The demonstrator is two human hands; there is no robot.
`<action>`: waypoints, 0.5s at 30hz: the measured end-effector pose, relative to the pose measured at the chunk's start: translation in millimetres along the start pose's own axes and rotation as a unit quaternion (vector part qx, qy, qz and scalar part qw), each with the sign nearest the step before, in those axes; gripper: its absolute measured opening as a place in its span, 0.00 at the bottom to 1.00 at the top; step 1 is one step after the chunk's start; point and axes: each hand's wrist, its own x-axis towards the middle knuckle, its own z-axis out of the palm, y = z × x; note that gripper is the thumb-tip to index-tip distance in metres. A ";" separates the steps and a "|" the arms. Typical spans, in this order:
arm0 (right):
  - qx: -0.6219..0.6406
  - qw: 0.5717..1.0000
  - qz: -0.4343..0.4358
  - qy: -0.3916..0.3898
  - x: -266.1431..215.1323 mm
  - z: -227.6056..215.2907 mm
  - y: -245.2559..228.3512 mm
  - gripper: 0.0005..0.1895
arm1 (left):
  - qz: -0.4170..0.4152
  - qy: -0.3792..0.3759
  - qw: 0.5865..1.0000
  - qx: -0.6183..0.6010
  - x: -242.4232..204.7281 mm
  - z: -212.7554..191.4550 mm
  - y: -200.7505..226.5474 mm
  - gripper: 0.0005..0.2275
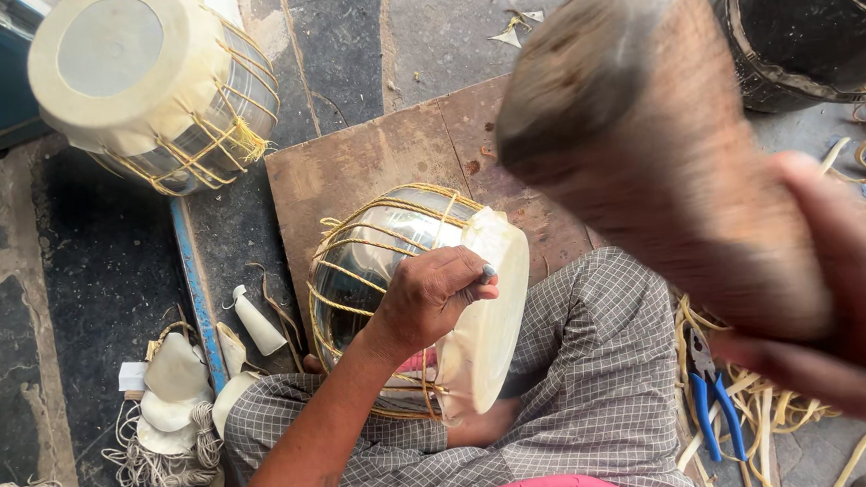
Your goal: The person hammers a metal ring onto the drum head by hand, then uses a wooden tool to strike a wedge along the drum's side and marks the edge with a pencil.
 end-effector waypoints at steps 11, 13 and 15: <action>0.007 0.916 0.308 -0.257 22.8 -6.6 19.8 0.62 | -0.054 -0.017 0.997 -0.049 15.7 0.7 -8.3 0.07; 0.018 0.924 0.318 -0.211 15.8 -7.1 29.3 0.62 | -0.055 -0.024 0.998 -0.036 19.1 -1.2 -5.2 0.08; 0.036 0.937 0.308 -0.160 13.7 -8.5 31.2 0.62 | -0.059 -0.030 0.997 -0.026 21.2 -1.9 -2.2 0.08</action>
